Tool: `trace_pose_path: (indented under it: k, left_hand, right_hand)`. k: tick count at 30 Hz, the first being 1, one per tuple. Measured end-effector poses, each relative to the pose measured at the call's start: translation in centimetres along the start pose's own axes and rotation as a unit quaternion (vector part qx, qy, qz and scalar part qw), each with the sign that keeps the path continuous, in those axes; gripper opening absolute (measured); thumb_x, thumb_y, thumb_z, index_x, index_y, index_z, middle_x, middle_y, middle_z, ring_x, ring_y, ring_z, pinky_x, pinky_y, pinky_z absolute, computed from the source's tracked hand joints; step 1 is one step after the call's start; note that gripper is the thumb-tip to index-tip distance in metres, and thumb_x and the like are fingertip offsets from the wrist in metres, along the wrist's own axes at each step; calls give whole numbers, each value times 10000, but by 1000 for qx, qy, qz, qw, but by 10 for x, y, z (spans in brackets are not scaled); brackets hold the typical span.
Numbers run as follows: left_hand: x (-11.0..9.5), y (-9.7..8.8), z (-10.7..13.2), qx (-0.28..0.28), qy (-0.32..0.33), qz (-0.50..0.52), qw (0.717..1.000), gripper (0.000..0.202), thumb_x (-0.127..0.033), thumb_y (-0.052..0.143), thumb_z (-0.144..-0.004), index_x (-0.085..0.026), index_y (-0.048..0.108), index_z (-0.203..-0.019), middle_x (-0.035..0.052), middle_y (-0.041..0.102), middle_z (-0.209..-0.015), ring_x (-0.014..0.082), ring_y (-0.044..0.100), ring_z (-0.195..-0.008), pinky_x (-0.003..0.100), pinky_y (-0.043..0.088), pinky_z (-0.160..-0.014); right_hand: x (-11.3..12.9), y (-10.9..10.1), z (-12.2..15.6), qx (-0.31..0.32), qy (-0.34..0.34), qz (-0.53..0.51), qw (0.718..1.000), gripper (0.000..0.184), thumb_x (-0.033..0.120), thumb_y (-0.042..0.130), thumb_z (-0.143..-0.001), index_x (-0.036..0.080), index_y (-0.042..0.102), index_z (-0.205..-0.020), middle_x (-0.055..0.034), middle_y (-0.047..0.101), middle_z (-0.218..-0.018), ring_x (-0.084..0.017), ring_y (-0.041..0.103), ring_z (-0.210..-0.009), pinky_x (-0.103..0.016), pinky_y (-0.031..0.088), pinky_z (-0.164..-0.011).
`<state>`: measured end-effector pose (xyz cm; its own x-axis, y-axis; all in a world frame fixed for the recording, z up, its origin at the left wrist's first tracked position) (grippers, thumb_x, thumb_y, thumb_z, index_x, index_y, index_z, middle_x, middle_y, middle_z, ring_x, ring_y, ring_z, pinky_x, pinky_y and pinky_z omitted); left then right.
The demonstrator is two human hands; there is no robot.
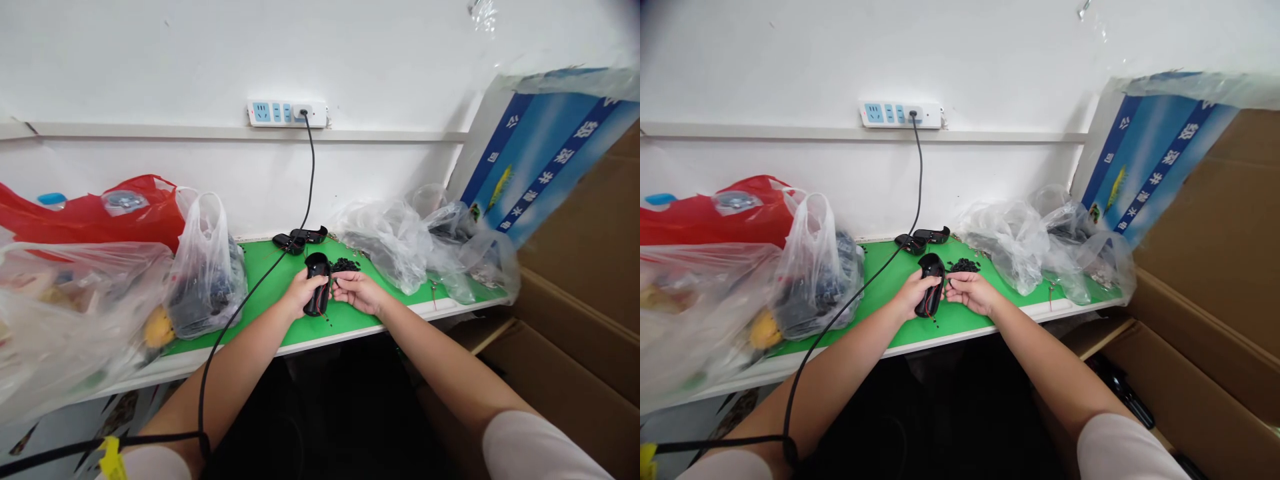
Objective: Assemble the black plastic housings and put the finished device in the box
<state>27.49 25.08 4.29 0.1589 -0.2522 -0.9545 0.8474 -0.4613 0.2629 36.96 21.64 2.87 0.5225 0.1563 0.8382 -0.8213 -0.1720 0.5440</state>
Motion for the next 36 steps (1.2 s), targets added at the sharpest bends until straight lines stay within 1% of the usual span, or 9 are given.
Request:
trace_pose_path:
  k: [3, 6, 10, 14, 17, 23, 28, 31, 36]
  left_hand:
    - [1, -5, -1, -27, 12, -21, 999, 354, -250, 681, -645, -151, 516, -942, 17, 611, -640, 156, 589, -516, 295, 500, -506]
    - [0, -10, -3, -50, 25, -42, 998, 359, -261, 698, -632, -162, 534, -936, -2, 589, -658, 143, 575, -517, 259, 475, -469]
    - [-1, -12, -2, -65, 31, -58, 996, 349, -268, 692, -637, -165, 531, -929, -14, 568, -646, 135, 554, -505, 246, 460, -443]
    - [-3, -13, -1, -75, 38, -73, 994, 349, -264, 687, -645, -171, 532, -943, -11, 580, -675, 126, 552, -515, 243, 465, -462]
    - [-3, -12, -1, -70, 41, -82, 993, 369, -266, 689, -646, -175, 532, -967, -11, 586, -698, 122, 549, -521, 245, 466, -474]
    - [-6, -9, -1, -60, 72, -119, 988, 369, -257, 681, -653, -168, 543, -984, 7, 605, -783, 137, 575, -629, 263, 484, -572]
    - [-18, -8, 0, -83, 149, -202, 965, 345, -257, 674, -664, -159, 568, -978, 23, 613, -856, 152, 572, -751, 271, 469, -695]
    - [-24, -7, 1, -98, 187, -228, 950, 354, -247, 672, -658, -160, 571, -986, 28, 619, -883, 167, 573, -800, 279, 452, -744]
    - [-25, -5, 1, -98, 196, -234, 947, 371, -243, 670, -656, -154, 565, -1001, 36, 617, -910, 175, 574, -828, 285, 445, -767]
  right_hand:
    - [-3, -3, -2, -4, 12, -4, 1000, 291, 201, 736, -727, 118, 627, -984, -65, 701, -804, -146, 689, -689, -271, 575, -700]
    - [-5, -4, -2, -6, 19, 0, 1000, 290, 201, 740, -724, 122, 622, -978, -76, 706, -829, -158, 694, -693, -271, 581, -675]
    - [-5, -5, -2, -13, 12, 9, 1000, 268, 226, 746, -722, 122, 621, -935, -83, 707, -827, -146, 691, -676, -262, 580, -681]
    - [-6, -7, -1, -35, 4, 18, 999, 243, 267, 752, -717, 125, 614, -859, -65, 696, -721, -141, 683, -641, -257, 578, -675]
    - [-3, -6, 0, -48, -8, 23, 999, 247, 282, 756, -710, 126, 610, -834, -46, 677, -656, -134, 671, -599, -248, 577, -651]
    - [-1, -2, 0, -58, -19, 38, 997, 266, 303, 761, -697, 120, 605, -812, -46, 670, -636, -126, 647, -536, -245, 574, -583]
    - [5, -4, 2, -94, -40, 46, 994, 303, 295, 809, -615, 111, 629, -775, -29, 654, -592, -115, 633, -508, -222, 572, -562]
    - [7, -9, 3, -120, -51, 38, 991, 308, 274, 829, -574, 104, 648, -755, -27, 647, -582, -114, 631, -509, -210, 572, -552]
    - [9, -9, 3, -123, -62, 31, 990, 287, 228, 831, -565, 105, 651, -753, -18, 652, -618, -108, 633, -531, -209, 572, -561]
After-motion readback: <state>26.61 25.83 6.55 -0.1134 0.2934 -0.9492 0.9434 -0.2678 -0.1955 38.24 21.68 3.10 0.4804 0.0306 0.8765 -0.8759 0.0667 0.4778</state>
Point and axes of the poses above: each hand's wrist, its own z-axis away from the middle knuckle, its own y-axis out of the palm, x = y × z, the point moved 10 cm from there along -z, towards the middle knuckle
